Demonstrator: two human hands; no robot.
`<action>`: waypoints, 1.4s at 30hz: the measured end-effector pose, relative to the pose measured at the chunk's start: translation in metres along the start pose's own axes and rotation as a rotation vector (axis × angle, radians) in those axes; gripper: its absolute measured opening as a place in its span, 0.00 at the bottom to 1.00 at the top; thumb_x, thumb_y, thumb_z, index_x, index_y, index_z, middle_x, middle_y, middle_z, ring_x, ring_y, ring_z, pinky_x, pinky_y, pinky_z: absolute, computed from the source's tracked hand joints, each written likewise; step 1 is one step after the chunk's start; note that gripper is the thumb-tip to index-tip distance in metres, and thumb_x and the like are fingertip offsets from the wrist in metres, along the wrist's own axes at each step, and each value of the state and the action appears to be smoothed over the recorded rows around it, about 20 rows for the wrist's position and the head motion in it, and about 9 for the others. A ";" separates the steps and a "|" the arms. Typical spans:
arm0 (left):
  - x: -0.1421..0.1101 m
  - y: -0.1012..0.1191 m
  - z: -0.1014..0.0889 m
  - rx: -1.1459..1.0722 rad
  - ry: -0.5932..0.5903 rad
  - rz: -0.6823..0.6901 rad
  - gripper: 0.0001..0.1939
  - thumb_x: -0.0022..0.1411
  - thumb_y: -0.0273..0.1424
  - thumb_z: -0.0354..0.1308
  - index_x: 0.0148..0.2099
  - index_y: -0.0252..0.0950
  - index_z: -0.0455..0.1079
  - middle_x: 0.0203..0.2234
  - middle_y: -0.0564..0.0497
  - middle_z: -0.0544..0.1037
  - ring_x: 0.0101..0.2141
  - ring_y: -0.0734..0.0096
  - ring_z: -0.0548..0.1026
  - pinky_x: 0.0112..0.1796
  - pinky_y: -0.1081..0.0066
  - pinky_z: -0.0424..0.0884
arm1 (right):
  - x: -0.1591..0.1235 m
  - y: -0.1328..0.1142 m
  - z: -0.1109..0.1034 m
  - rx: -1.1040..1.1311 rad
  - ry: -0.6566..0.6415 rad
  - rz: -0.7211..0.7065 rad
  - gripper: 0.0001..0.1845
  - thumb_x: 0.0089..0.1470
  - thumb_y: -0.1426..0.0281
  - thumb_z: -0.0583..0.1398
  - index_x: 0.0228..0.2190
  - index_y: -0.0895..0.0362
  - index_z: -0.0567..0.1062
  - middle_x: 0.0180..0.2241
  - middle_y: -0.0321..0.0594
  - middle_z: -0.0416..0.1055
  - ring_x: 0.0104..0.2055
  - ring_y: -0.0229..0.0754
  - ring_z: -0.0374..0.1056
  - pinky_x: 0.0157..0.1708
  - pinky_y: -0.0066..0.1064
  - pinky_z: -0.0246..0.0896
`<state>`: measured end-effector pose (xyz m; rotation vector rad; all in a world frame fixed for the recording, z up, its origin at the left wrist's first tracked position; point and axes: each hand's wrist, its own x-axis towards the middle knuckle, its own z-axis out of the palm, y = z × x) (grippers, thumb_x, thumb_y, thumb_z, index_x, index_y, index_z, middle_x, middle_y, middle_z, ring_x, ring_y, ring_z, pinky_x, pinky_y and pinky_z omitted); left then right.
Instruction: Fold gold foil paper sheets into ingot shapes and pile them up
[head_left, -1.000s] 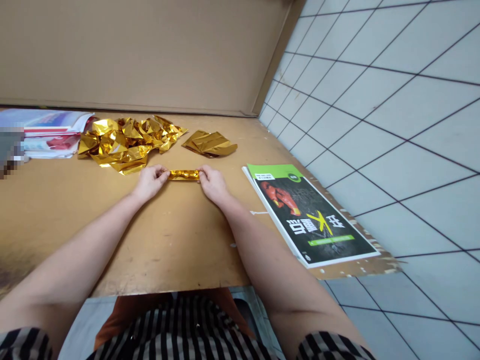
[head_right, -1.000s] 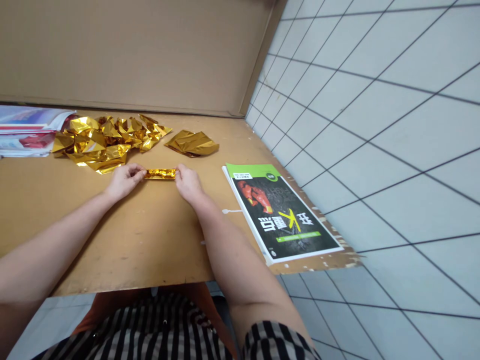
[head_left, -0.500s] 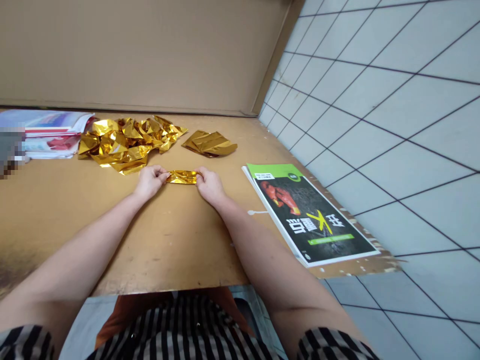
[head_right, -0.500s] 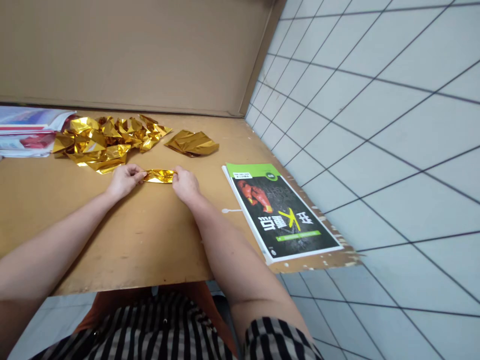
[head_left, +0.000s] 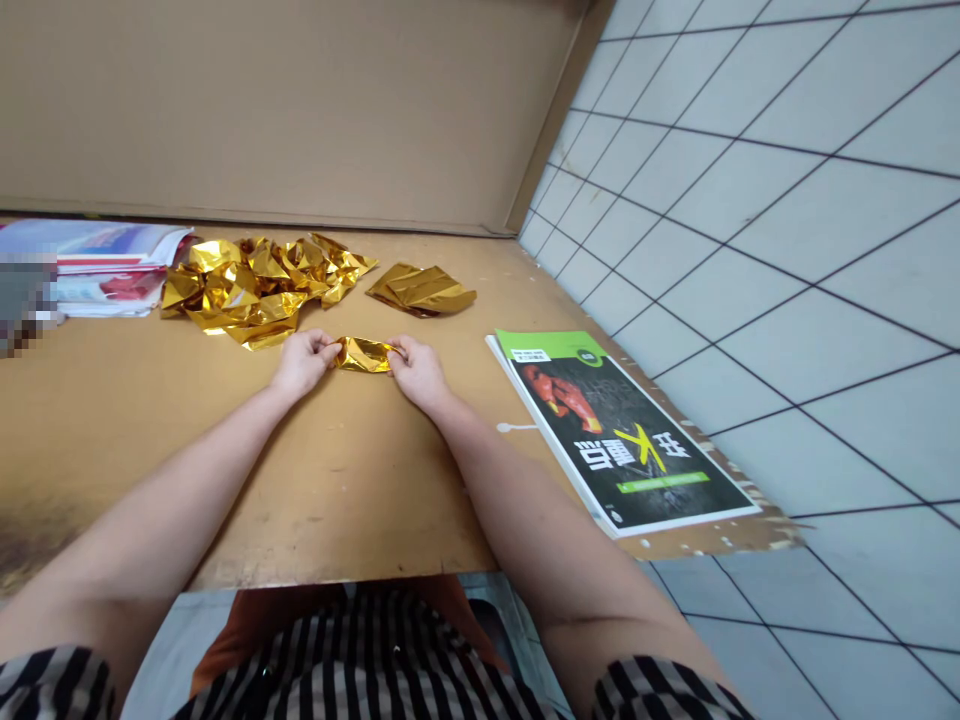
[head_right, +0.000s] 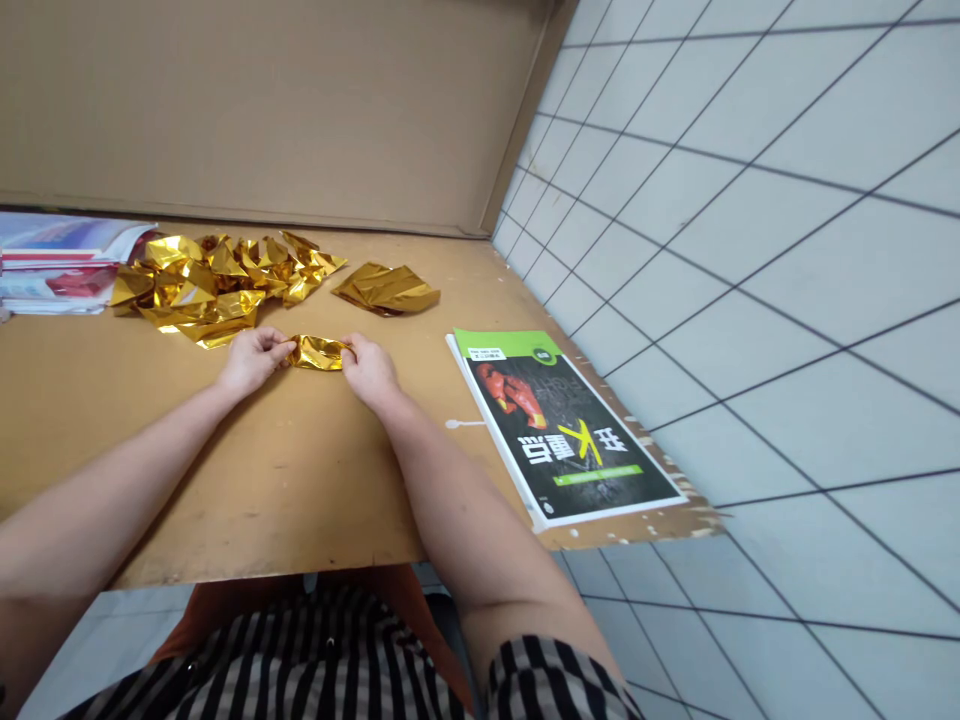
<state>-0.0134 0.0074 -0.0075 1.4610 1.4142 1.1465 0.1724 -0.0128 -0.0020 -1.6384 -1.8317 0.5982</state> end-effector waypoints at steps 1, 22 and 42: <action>0.000 0.000 0.000 -0.004 -0.006 0.000 0.07 0.47 0.29 0.60 0.20 0.36 0.66 0.11 0.58 0.67 0.16 0.77 0.63 0.22 0.75 0.58 | 0.000 0.000 -0.001 0.016 -0.003 0.008 0.16 0.58 0.72 0.52 0.43 0.56 0.76 0.28 0.36 0.76 0.30 0.41 0.71 0.37 0.31 0.65; 0.003 -0.005 -0.002 0.004 -0.050 0.030 0.04 0.47 0.30 0.62 0.25 0.36 0.70 0.12 0.59 0.68 0.17 0.76 0.64 0.23 0.75 0.59 | -0.007 -0.005 -0.001 -0.045 -0.010 -0.049 0.14 0.59 0.70 0.51 0.41 0.55 0.76 0.24 0.35 0.73 0.29 0.42 0.69 0.36 0.32 0.62; 0.024 0.022 -0.054 -0.803 0.273 0.017 0.04 0.58 0.30 0.60 0.32 0.37 0.67 0.34 0.48 0.80 0.40 0.70 0.78 0.43 0.73 0.75 | 0.004 0.007 -0.002 0.506 0.048 0.072 0.18 0.61 0.58 0.51 0.31 0.56 0.72 0.16 0.30 0.68 0.18 0.33 0.61 0.23 0.24 0.59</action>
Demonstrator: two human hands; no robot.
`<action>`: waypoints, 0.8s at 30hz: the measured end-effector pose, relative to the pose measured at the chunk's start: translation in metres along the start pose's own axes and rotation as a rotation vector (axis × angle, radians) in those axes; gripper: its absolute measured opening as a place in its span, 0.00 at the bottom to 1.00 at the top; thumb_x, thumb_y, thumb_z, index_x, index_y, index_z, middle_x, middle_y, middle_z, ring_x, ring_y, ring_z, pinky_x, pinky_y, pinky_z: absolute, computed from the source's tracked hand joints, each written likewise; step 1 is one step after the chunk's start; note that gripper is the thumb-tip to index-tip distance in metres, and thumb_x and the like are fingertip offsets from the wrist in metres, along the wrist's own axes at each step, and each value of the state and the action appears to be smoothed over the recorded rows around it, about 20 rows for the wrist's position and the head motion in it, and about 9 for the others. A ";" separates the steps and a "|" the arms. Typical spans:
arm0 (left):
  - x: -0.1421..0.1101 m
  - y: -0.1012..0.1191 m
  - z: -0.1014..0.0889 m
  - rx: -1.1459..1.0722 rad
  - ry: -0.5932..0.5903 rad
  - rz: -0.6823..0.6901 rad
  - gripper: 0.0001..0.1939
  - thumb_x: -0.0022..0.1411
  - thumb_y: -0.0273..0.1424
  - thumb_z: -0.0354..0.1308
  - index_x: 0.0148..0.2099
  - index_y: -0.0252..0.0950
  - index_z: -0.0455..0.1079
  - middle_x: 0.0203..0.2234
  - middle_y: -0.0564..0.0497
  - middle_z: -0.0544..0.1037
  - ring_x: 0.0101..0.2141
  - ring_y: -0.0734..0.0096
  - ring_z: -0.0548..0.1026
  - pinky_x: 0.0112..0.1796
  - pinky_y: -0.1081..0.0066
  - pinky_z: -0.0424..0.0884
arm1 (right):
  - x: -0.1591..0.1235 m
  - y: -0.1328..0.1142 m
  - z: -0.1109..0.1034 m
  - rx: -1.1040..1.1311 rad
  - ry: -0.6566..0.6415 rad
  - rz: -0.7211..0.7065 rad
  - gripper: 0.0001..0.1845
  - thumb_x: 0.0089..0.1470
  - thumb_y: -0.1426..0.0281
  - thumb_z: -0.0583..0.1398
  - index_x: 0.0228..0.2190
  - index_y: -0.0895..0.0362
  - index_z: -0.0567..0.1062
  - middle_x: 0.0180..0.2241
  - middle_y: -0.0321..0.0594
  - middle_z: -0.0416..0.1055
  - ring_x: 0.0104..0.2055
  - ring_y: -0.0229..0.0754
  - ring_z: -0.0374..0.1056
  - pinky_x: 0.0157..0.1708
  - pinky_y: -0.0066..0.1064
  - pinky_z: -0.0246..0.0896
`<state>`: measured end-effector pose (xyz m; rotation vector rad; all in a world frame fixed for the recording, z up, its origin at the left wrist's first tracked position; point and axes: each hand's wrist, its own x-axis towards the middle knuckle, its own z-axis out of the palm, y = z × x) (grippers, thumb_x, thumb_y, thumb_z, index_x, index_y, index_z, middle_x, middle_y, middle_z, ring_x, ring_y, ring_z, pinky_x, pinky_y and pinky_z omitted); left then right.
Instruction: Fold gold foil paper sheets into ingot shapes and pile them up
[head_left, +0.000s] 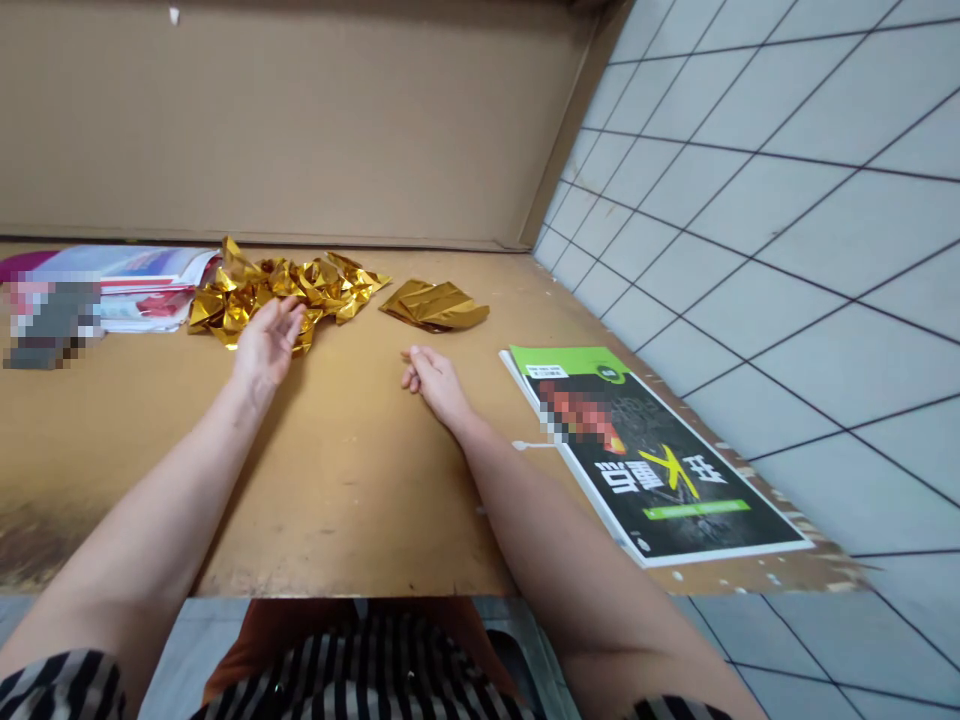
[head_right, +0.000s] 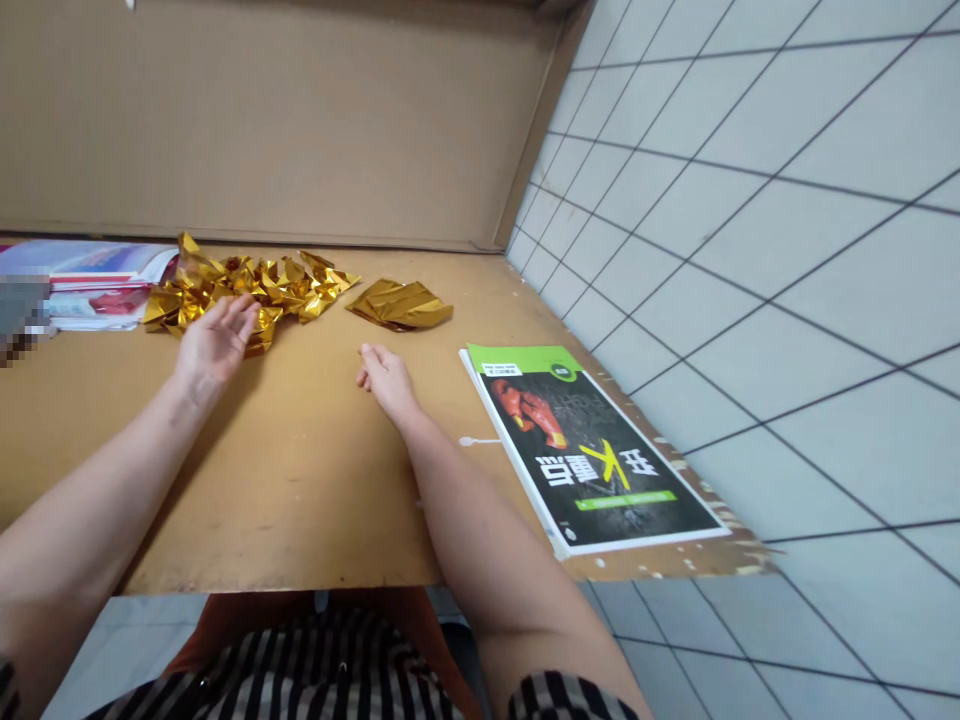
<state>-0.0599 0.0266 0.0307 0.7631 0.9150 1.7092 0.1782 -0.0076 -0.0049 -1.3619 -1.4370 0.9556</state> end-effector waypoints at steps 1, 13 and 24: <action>-0.005 -0.006 0.001 0.063 -0.055 -0.030 0.05 0.56 0.31 0.62 0.33 0.37 0.69 0.32 0.49 0.80 0.37 0.71 0.78 0.42 0.71 0.75 | -0.001 -0.001 0.000 0.002 -0.001 0.001 0.17 0.61 0.58 0.51 0.31 0.56 0.72 0.17 0.30 0.68 0.18 0.33 0.61 0.24 0.24 0.59; -0.040 -0.049 0.012 0.910 -0.535 0.121 0.05 0.50 0.30 0.59 0.30 0.38 0.76 0.26 0.52 0.80 0.29 0.66 0.76 0.36 0.69 0.72 | 0.018 0.006 -0.006 -0.455 0.127 -0.164 0.10 0.54 0.70 0.56 0.37 0.57 0.75 0.39 0.43 0.75 0.42 0.44 0.71 0.47 0.38 0.65; -0.034 -0.060 0.007 0.907 -0.573 0.176 0.07 0.49 0.32 0.58 0.32 0.39 0.77 0.27 0.51 0.79 0.29 0.67 0.75 0.35 0.69 0.72 | 0.068 0.004 -0.045 -1.023 0.145 -0.151 0.31 0.50 0.83 0.52 0.56 0.65 0.70 0.60 0.55 0.65 0.64 0.52 0.55 0.63 0.45 0.48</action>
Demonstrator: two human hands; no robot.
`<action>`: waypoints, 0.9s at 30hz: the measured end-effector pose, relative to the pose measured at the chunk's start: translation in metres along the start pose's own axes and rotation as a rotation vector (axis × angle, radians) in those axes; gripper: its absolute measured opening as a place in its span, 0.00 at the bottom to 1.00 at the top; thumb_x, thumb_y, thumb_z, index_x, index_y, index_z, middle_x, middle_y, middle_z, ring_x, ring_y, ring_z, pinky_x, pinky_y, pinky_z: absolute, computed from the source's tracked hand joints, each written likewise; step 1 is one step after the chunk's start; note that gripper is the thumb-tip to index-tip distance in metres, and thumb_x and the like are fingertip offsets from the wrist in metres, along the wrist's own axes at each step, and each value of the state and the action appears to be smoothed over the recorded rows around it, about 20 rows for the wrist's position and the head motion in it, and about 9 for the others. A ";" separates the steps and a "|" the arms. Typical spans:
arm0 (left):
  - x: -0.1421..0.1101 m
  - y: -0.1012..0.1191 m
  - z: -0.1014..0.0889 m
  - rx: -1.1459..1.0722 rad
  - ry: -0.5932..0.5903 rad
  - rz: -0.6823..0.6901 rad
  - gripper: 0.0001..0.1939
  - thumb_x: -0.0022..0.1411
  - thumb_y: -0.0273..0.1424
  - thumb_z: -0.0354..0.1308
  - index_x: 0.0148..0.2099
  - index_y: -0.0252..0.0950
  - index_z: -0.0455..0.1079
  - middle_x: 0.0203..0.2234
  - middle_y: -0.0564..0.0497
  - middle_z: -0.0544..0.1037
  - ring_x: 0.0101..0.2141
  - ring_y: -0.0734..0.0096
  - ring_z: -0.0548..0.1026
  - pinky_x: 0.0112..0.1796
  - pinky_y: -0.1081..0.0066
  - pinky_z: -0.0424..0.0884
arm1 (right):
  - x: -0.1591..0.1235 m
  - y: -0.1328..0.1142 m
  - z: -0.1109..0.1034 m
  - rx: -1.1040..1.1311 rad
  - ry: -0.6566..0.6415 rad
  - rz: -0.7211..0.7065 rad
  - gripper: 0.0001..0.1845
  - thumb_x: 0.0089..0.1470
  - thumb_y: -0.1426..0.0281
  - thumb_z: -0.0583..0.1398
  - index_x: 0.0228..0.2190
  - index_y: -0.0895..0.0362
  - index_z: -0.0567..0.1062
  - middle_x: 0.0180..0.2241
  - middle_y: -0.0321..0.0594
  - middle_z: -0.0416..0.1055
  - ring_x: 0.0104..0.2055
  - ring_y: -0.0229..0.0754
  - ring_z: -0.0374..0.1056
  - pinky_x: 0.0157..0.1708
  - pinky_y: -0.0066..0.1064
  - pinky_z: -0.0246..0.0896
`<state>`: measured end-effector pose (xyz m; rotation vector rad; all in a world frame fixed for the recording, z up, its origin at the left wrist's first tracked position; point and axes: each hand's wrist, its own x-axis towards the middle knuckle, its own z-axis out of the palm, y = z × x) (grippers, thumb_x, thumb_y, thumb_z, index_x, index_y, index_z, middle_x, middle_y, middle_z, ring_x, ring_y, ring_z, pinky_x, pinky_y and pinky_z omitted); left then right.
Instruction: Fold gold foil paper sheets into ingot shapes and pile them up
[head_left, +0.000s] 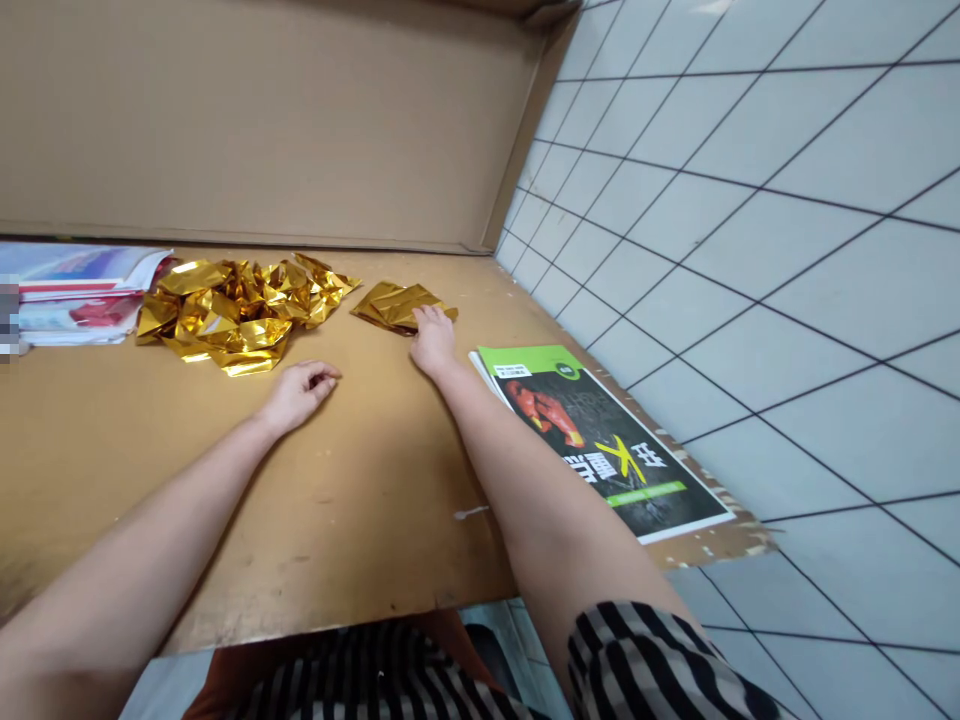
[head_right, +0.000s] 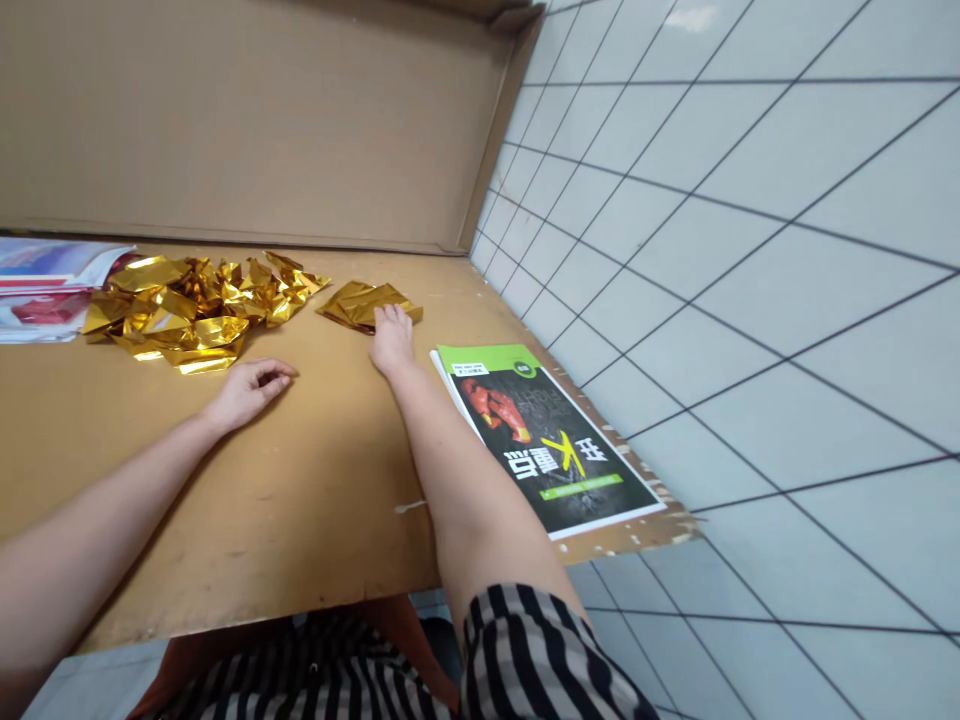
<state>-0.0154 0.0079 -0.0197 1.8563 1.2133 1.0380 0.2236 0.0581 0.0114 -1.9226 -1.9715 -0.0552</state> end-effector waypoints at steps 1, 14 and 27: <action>0.000 0.000 0.000 0.001 -0.003 0.002 0.07 0.50 0.31 0.58 0.32 0.39 0.77 0.27 0.50 0.79 0.29 0.67 0.75 0.35 0.69 0.72 | 0.002 0.003 0.000 -0.031 -0.021 0.004 0.31 0.49 0.83 0.53 0.55 0.65 0.70 0.60 0.55 0.65 0.65 0.53 0.55 0.62 0.45 0.49; 0.001 -0.003 0.000 -0.099 -0.005 -0.068 0.08 0.50 0.34 0.60 0.33 0.38 0.76 0.25 0.51 0.78 0.28 0.67 0.74 0.35 0.69 0.72 | -0.008 -0.002 -0.022 0.001 0.045 0.075 0.18 0.59 0.73 0.51 0.38 0.54 0.81 0.41 0.49 0.79 0.45 0.51 0.72 0.47 0.41 0.60; -0.004 -0.007 -0.007 0.277 0.046 0.341 0.18 0.45 0.28 0.59 0.41 0.42 0.77 0.55 0.47 0.73 0.57 0.49 0.66 0.59 0.49 0.61 | -0.100 -0.090 -0.028 0.092 -0.232 -0.440 0.09 0.55 0.75 0.58 0.30 0.55 0.79 0.34 0.47 0.79 0.41 0.49 0.73 0.50 0.41 0.59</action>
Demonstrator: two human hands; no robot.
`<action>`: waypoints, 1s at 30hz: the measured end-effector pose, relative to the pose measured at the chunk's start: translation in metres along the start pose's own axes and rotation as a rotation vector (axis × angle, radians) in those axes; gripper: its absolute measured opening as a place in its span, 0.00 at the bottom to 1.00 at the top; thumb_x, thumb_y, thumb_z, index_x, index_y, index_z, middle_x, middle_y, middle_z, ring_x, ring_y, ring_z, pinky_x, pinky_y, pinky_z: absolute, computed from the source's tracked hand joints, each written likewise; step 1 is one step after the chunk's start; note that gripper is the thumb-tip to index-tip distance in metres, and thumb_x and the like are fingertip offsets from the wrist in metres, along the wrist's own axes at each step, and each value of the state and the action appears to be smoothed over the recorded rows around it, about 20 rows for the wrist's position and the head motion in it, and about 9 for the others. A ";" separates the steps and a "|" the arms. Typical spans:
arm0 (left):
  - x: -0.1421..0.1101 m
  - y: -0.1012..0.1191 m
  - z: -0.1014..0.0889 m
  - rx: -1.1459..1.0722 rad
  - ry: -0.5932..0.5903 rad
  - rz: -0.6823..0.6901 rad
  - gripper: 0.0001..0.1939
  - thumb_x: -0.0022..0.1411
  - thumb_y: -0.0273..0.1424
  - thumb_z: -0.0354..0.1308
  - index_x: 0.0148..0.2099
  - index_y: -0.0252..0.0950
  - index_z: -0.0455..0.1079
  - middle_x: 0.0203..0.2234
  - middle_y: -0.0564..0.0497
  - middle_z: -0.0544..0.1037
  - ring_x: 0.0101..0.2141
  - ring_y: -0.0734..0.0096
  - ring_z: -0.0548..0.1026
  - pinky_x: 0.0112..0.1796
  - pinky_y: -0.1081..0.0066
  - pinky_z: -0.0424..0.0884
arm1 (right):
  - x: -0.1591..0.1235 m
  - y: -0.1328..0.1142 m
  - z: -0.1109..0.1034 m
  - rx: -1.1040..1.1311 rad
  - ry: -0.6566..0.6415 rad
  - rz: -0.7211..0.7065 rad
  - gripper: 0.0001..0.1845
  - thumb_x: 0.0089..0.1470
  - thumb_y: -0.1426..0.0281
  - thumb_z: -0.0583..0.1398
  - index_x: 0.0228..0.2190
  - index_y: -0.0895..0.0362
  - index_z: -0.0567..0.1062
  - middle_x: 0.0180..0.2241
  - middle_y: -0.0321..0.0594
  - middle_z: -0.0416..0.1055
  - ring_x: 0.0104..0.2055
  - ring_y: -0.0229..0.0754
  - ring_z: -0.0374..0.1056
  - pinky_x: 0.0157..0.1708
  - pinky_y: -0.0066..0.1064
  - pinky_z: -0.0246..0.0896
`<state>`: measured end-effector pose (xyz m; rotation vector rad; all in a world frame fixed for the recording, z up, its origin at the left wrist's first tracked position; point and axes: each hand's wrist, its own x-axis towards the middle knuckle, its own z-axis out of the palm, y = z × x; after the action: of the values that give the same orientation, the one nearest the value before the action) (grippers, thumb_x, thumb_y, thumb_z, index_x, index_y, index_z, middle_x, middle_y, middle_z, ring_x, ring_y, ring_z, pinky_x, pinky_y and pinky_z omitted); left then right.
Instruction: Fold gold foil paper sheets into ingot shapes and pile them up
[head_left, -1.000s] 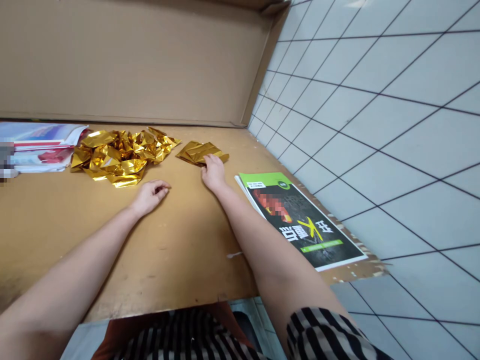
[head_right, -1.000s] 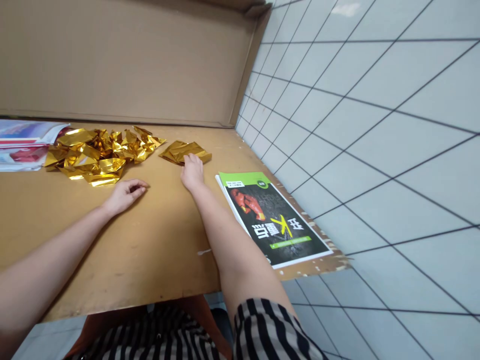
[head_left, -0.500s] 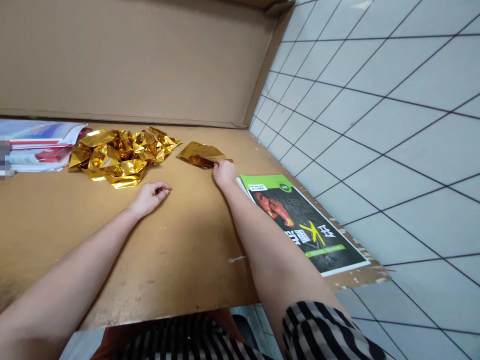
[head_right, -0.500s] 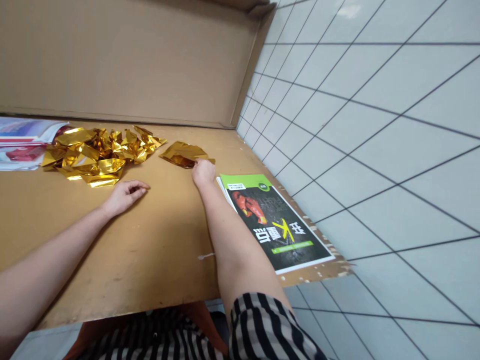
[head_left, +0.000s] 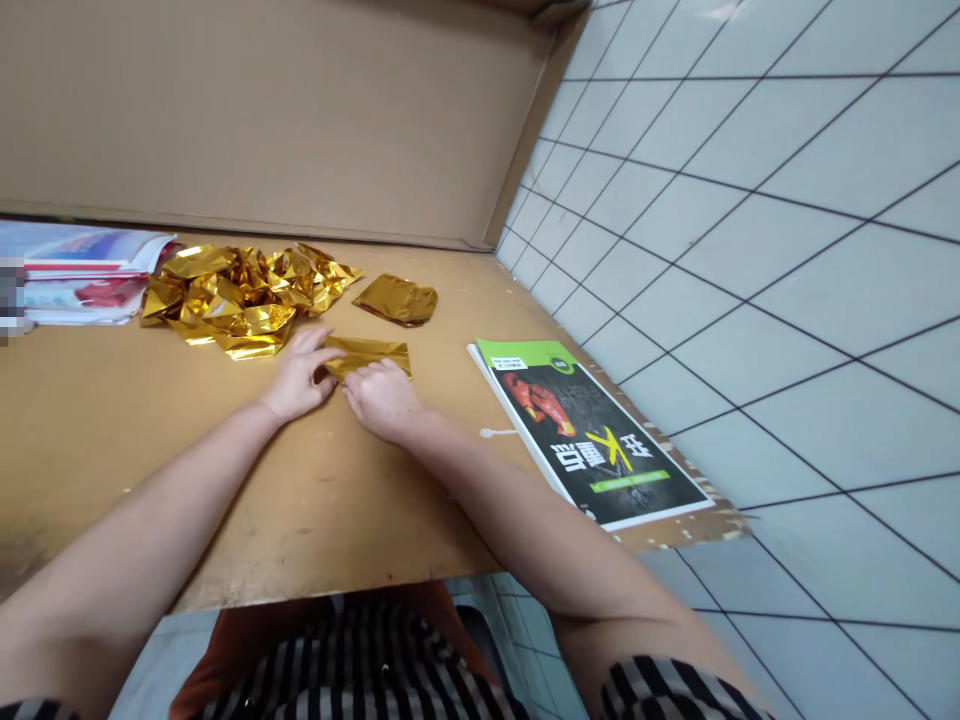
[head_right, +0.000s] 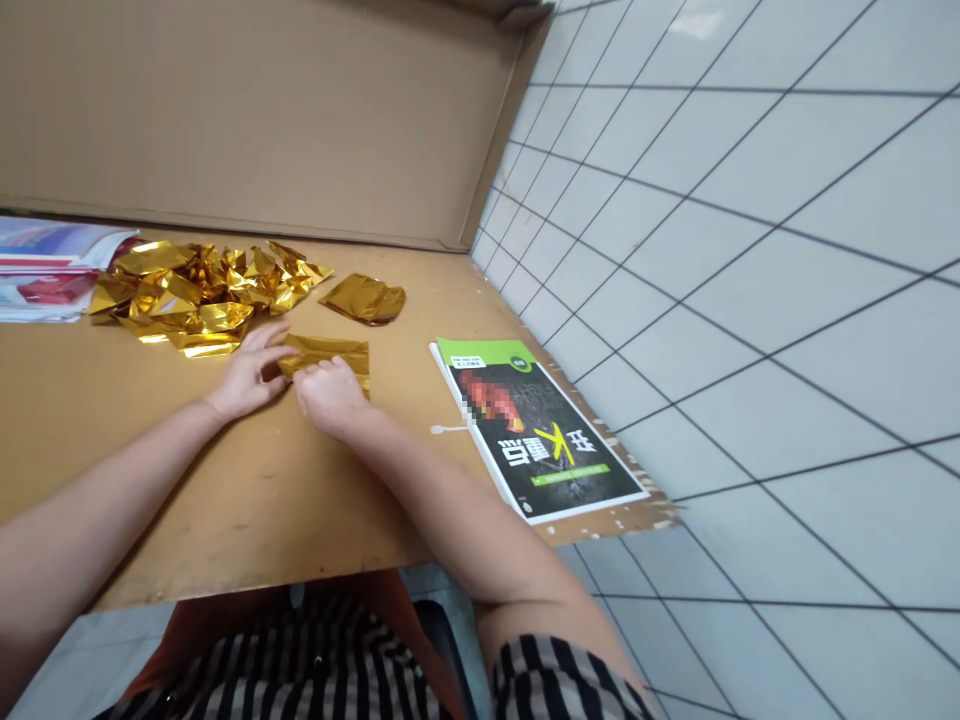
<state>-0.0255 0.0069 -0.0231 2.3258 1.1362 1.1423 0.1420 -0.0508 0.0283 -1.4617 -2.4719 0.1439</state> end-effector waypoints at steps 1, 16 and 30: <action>0.000 0.000 0.000 0.010 -0.039 0.030 0.15 0.46 0.27 0.58 0.38 0.42 0.78 0.52 0.47 0.75 0.57 0.49 0.66 0.59 0.48 0.60 | 0.000 0.002 0.001 0.040 0.015 0.006 0.08 0.56 0.72 0.58 0.30 0.55 0.79 0.34 0.46 0.79 0.41 0.48 0.73 0.49 0.40 0.59; 0.004 -0.013 0.002 -0.081 0.293 0.104 0.09 0.55 0.29 0.56 0.33 0.41 0.79 0.37 0.48 0.82 0.41 0.60 0.77 0.47 0.57 0.72 | -0.009 0.090 0.005 0.885 0.453 0.529 0.18 0.49 0.52 0.59 0.26 0.55 0.71 0.21 0.32 0.67 0.27 0.38 0.64 0.32 0.31 0.61; 0.001 0.001 0.000 -0.124 0.233 0.075 0.07 0.55 0.31 0.59 0.34 0.41 0.79 0.41 0.47 0.81 0.45 0.59 0.76 0.51 0.56 0.70 | -0.008 0.075 0.008 1.375 0.390 0.445 0.22 0.33 0.68 0.68 0.36 0.54 0.76 0.19 0.25 0.63 0.20 0.31 0.59 0.25 0.27 0.58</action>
<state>-0.0246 0.0072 -0.0214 2.2010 1.0262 1.4991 0.2068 -0.0211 0.0024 -1.1049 -1.1053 1.1975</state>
